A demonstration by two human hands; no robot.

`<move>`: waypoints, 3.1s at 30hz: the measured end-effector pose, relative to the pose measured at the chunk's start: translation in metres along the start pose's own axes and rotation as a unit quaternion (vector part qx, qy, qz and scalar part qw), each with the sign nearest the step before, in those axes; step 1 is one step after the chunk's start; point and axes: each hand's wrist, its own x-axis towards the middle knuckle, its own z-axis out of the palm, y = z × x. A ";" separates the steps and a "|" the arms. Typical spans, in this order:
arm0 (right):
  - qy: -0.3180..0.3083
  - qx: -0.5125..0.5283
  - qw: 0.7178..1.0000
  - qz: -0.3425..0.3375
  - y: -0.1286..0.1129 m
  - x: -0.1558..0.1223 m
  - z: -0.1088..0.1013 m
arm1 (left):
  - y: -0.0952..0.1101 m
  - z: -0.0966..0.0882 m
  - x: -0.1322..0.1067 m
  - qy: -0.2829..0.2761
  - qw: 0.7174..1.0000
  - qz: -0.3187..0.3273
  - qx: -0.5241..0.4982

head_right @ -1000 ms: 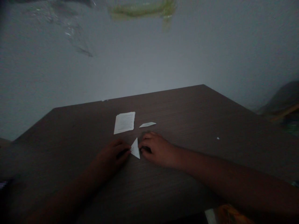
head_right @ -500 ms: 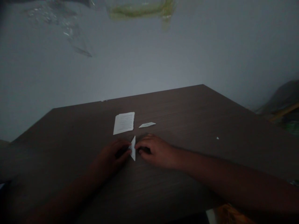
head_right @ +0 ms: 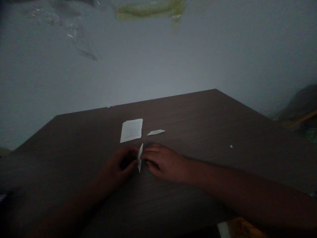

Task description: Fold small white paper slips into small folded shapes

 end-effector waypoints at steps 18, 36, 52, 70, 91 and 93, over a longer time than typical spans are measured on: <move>-0.006 -0.058 0.997 -0.049 0.002 -0.001 0.002 | -0.002 0.009 0.002 0.008 1.000 -0.010 -0.004; -0.039 -0.111 0.993 -0.029 -0.001 -0.003 -0.005 | -0.003 0.002 0.002 -0.014 0.999 -0.027 -0.034; -0.086 -0.227 0.970 -0.001 -0.017 0.002 0.001 | 0.003 0.002 0.000 -0.055 0.998 0.036 -0.025; 0.033 -0.141 0.989 0.001 -0.013 -0.003 -0.003 | 0.004 0.000 0.002 -0.053 0.998 0.016 -0.041; 0.046 0.038 0.985 0.163 0.004 0.004 0.015 | -0.002 -0.002 0.005 -0.081 0.995 0.043 -0.032; 0.042 0.032 0.985 0.167 0.005 0.004 0.014 | -0.003 -0.002 0.005 -0.079 0.995 0.052 -0.031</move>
